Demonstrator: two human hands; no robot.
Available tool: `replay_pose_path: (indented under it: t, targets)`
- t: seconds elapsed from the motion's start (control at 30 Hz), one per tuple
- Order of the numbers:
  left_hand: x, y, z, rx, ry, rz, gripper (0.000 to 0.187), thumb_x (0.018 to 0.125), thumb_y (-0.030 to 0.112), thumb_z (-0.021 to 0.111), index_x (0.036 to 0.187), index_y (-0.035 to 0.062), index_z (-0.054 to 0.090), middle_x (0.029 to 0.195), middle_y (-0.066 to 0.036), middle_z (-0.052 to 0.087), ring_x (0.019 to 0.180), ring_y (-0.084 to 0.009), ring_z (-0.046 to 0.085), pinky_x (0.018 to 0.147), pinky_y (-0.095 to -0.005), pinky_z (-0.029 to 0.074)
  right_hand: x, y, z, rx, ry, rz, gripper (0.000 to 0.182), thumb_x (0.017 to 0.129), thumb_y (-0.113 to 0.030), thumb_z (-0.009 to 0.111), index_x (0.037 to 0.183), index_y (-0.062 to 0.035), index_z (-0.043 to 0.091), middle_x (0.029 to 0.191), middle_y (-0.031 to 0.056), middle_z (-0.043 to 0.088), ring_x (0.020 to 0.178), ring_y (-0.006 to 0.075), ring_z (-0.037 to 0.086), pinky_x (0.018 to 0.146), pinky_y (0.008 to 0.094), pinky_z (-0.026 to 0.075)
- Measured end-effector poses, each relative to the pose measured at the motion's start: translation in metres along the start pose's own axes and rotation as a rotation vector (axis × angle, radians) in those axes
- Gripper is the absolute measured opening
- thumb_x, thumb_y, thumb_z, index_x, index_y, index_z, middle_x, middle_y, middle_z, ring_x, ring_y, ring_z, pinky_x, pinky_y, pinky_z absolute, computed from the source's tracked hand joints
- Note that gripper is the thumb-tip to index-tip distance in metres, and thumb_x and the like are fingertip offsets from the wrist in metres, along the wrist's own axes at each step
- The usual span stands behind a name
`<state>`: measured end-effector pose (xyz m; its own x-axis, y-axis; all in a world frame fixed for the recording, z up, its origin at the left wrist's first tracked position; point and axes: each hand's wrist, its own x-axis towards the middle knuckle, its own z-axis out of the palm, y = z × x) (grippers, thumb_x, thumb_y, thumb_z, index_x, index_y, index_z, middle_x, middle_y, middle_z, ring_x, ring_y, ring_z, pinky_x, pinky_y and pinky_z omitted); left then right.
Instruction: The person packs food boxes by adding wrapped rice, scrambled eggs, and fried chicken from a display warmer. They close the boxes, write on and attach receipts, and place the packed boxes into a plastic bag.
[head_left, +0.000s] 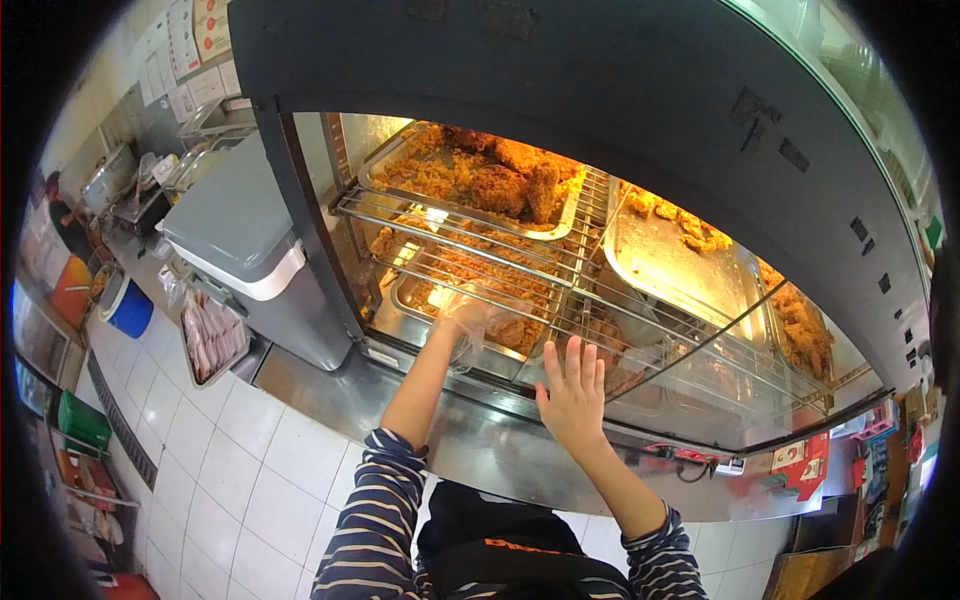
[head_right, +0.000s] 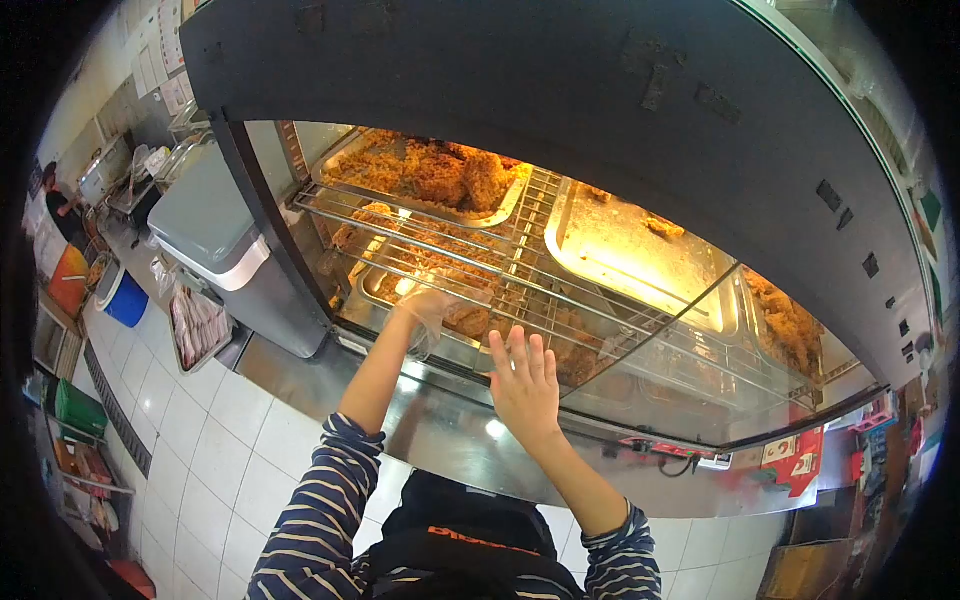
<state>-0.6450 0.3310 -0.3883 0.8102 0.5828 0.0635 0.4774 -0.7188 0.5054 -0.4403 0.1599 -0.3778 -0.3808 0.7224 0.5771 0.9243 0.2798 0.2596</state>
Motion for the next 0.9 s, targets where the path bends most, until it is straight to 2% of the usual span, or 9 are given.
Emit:
replay_pose_path:
  t: [0.07,0.17,0.2,0.27,0.4,0.57,0.6,0.77,0.9]
  targets:
    - [0.008,0.009,0.003,0.104,0.05,-0.122,0.081,0.063,0.022,0.078,0.136,0.0283,0.041,0.137,-0.001,0.046,0.113,-0.0219,0.052,0.093,-0.0339,0.045,-0.001,-0.001,0.001,0.037,0.012,0.028,0.078,0.075,-0.03,0.066,0.143,-0.019,0.03,0.151,0.0148,0.013,0.14,0.0346,0.007,0.111,0.0461,0.011]
    - [0.017,-0.022,0.031,-0.583,0.1,-0.479,0.051,0.088,0.032,0.055,0.136,0.0202,0.042,0.134,-0.001,0.049,0.118,-0.0173,0.049,0.099,-0.0299,0.04,-0.001,-0.002,0.003,0.069,0.039,0.057,0.076,0.076,-0.028,0.065,0.143,-0.0226,0.03,0.152,0.01,0.016,0.14,0.0309,0.011,0.111,0.0443,0.012]
    - [0.012,-0.04,0.038,-0.668,0.181,-0.217,0.047,0.088,0.025,0.056,0.134,0.0191,0.045,0.133,-0.003,0.049,0.117,-0.0189,0.05,0.098,-0.0303,0.04,-0.001,-0.003,0.004,0.064,0.055,0.059,0.076,0.076,-0.027,0.065,0.143,-0.0228,0.03,0.152,0.0096,0.017,0.14,0.0307,0.011,0.111,0.0443,0.013]
    - [0.011,-0.052,0.048,-1.517,0.103,-0.217,0.043,0.089,0.01,0.055,0.131,0.0116,0.048,0.133,-0.007,0.049,0.115,-0.0173,0.049,0.098,-0.0292,0.038,-0.001,-0.003,0.004,0.072,0.058,0.06,0.076,0.075,-0.026,0.065,0.143,-0.0228,0.031,0.152,0.0099,0.017,0.14,0.0307,0.011,0.111,0.044,0.011]
    - [0.01,-0.018,0.024,-0.954,-0.186,-0.354,0.07,0.074,0.049,0.07,0.134,0.0226,0.046,0.147,-0.009,0.029,0.137,-0.0258,0.02,0.105,-0.0597,0.02,0.0,0.0,0.008,-0.03,0.068,-0.005,0.076,0.076,-0.031,0.065,0.142,-0.018,0.031,0.151,0.0184,0.01,0.14,0.0375,0.003,0.111,0.0484,0.007]
    - [0.038,-0.037,0.057,-1.123,-0.377,-0.558,0.074,0.072,0.052,0.069,0.136,0.0248,0.043,0.151,-0.009,0.018,0.14,-0.0283,0.005,0.099,-0.0706,0.013,-0.001,0.0,0.01,-0.039,0.079,-0.011,0.075,0.076,-0.032,0.065,0.142,-0.0175,0.032,0.151,0.0192,0.01,0.14,0.0386,0.004,0.11,0.0497,0.008]
    - [0.024,0.008,0.034,-1.055,-0.253,-0.638,0.063,0.072,0.05,0.068,0.126,0.0219,0.055,0.139,-0.008,0.042,0.132,-0.0253,0.031,0.098,-0.0592,0.032,0.0,0.0,0.01,-0.038,0.083,-0.011,0.075,0.076,-0.032,0.065,0.142,-0.0172,0.032,0.151,0.0195,0.01,0.14,0.0388,0.004,0.11,0.0499,0.008]
    - [0.029,0.022,0.031,-0.24,-0.144,-0.328,0.03,0.056,0.017,0.072,0.083,0.0056,0.063,0.08,-0.012,0.064,0.076,-0.028,0.063,0.063,-0.0378,0.049,0.0,-0.002,0.008,-0.015,0.078,0.012,0.073,0.077,-0.031,0.064,0.142,-0.0195,0.032,0.151,0.0161,0.012,0.14,0.0363,0.004,0.111,0.0477,0.006]
    - [0.031,0.031,0.028,-0.003,-0.188,-0.22,0.032,0.064,0.029,0.068,0.088,0.0075,0.065,0.083,-0.008,0.064,0.077,-0.0231,0.06,0.066,-0.0346,0.049,0.0,-0.002,0.01,0.03,0.087,0.024,0.072,0.077,-0.03,0.062,0.142,-0.0219,0.032,0.152,0.0132,0.014,0.141,0.0337,0.004,0.112,0.0457,0.003]
